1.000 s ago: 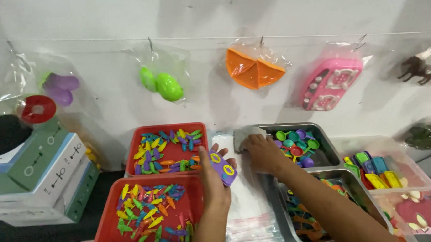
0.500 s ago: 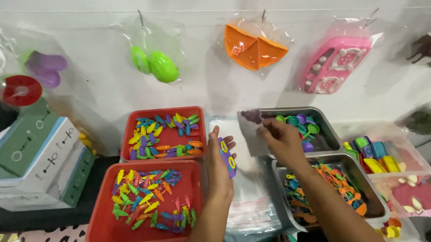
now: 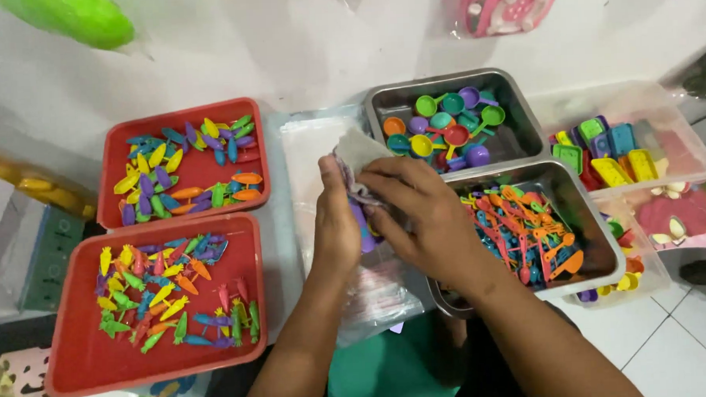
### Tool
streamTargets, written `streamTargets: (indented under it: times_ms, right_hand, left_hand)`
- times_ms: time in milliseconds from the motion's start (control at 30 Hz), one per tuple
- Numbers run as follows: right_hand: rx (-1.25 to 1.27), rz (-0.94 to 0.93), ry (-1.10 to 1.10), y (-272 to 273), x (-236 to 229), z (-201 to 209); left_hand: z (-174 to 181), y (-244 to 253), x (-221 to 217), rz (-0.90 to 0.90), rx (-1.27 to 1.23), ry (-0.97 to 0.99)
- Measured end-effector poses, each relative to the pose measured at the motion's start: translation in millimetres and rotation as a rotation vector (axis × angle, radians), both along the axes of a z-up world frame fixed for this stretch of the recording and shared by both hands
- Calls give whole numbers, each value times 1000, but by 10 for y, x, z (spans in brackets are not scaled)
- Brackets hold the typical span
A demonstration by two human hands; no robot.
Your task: The person sits on the floor and wipes various small plastic toys, including toy spoons, forks, and a purple toy camera, using a grey cloth. They pick up the items from metal trays, wipe them, and place them into clear plastic bags or back into the trays.
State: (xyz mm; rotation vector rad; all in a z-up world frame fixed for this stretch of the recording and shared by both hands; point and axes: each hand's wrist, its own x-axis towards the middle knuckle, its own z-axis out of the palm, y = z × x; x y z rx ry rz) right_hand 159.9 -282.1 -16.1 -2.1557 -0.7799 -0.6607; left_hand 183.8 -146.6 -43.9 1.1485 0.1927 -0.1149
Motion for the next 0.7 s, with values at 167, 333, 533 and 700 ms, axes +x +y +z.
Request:
streamTargets:
  times_ms: [167,333,533,700]
  right_hand:
    - [-31,-70,-5,-31,11,-145]
    - [50,-35,-63,44,33,-197]
    - [10,-38,-74,9,99,-202]
    - [17,-35,-50,-26,56,-169]
  left_hand:
    - [103,-3,-83,-70,372,-96]
    - [96,21,-79,-17,411,-175]
    - [-60,80,-40,-77,442,-184]
    - [-14,111,-73,-94,450,-288]
